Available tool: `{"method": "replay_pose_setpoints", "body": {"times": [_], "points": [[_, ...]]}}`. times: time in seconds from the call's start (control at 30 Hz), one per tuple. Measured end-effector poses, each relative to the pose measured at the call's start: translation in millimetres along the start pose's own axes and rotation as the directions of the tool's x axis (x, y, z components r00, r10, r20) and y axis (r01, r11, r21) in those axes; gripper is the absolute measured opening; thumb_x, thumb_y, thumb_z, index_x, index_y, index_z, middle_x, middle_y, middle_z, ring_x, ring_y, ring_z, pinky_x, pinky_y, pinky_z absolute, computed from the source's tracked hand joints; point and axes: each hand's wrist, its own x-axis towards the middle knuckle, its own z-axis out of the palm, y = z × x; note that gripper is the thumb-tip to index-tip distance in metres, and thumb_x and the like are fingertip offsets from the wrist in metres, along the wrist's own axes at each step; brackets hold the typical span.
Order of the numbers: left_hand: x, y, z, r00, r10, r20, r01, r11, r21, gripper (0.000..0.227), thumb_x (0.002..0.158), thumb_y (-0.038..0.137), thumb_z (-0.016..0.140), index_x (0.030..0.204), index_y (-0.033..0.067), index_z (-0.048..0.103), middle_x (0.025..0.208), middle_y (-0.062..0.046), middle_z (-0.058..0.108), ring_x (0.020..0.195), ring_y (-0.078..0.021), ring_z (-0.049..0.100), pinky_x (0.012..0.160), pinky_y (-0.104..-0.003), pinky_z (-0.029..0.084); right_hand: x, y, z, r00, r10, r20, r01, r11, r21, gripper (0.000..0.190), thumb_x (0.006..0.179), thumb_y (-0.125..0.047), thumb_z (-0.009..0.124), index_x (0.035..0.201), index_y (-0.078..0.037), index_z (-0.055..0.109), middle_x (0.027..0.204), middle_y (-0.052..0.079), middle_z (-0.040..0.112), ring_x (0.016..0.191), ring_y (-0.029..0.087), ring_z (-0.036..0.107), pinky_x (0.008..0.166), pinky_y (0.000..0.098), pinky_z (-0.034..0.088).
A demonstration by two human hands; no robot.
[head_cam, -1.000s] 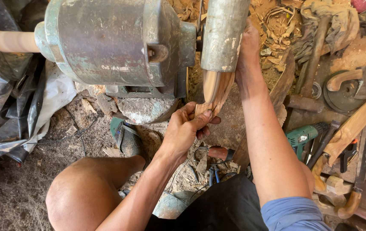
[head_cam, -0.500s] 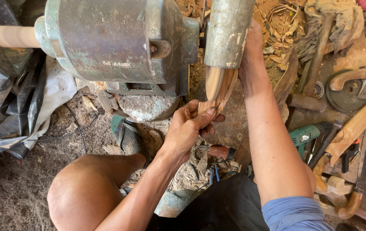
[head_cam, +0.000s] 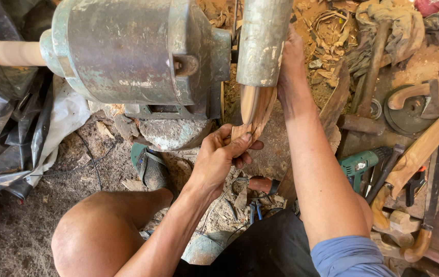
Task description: The person shapes a long piece of wood using a belt sander, then switches to an angle grinder to smooth the surface. The person repeatedly moves the wood against the sander and later grinds the wood while seated on the floor.
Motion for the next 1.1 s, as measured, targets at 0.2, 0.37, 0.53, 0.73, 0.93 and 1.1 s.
{"method": "replay_pose_setpoints", "body": {"times": [0.2,0.37,0.53,0.73,0.93,1.1], "points": [[-2.1,0.6,-0.5,1.000,0.004,0.020,-0.004,1.000,-0.009,0.027,0.097,0.017,0.065,0.114,-0.0038,0.066,0.093,-0.014,0.077,0.063,-0.0097,0.057,0.059,-0.025,0.044,-2.9,-1.5,2.9,0.997,0.044,-0.068,-0.044,0.999,-0.005,0.045,0.105,-0.007,0.053,0.148,0.001,0.045,0.109,0.021,0.074,0.079,0.021,0.076,0.072,0.0367,0.069],[-5.6,-2.3,-1.0,0.999,-0.031,0.010,0.031,0.999,-0.016,0.027,0.095,0.017,0.066,0.114,-0.0026,0.066,0.092,-0.014,0.078,0.062,-0.0103,0.057,0.059,-0.025,0.044,-13.0,-0.2,4.1,0.998,0.021,-0.067,-0.025,0.998,-0.062,0.051,0.100,-0.008,0.050,0.150,-0.001,0.039,0.122,0.022,0.071,0.095,0.022,0.078,0.084,0.0384,0.069],[-11.6,-7.9,-1.6,0.999,-0.038,0.006,0.038,0.999,-0.006,0.028,0.096,0.017,0.066,0.115,-0.0025,0.066,0.092,-0.013,0.078,0.063,-0.0097,0.058,0.059,-0.025,0.043,-23.9,4.5,2.9,1.000,0.004,-0.031,-0.008,0.993,-0.120,0.047,0.102,-0.007,0.054,0.147,0.007,0.050,0.128,0.028,0.070,0.104,0.028,0.074,0.095,0.0448,0.065],[-19.9,-12.5,-2.9,0.996,-0.087,-0.010,0.087,0.996,0.003,0.028,0.095,0.018,0.067,0.114,-0.0021,0.067,0.091,-0.014,0.078,0.061,-0.0107,0.058,0.058,-0.026,0.044,-31.9,6.9,1.7,0.996,0.047,-0.074,-0.058,0.986,-0.154,0.050,0.102,-0.009,0.047,0.150,0.001,0.038,0.142,0.026,0.057,0.129,0.032,0.062,0.112,0.0528,0.046],[-30.0,-18.4,-4.3,0.993,-0.117,-0.014,0.117,0.993,-0.003,0.029,0.095,0.019,0.067,0.116,-0.0011,0.066,0.091,-0.014,0.079,0.061,-0.0095,0.058,0.059,-0.024,0.044,-48.1,12.1,0.0,0.999,0.044,-0.021,-0.046,0.990,-0.133,0.054,0.102,-0.009,0.047,0.153,0.004,0.034,0.146,0.030,0.050,0.135,0.039,0.056,0.117,0.0566,0.041],[-37.8,-23.3,-4.6,0.993,-0.119,-0.024,0.120,0.993,0.015,0.031,0.094,0.020,0.068,0.115,-0.0031,0.066,0.091,-0.015,0.080,0.061,-0.0104,0.059,0.060,-0.025,0.047,-56.5,13.2,-0.7,1.000,0.026,-0.016,-0.028,0.990,-0.137,0.058,0.100,-0.009,0.049,0.153,0.004,0.029,0.145,0.034,0.051,0.130,0.041,0.062,0.116,0.0541,0.047]]}}
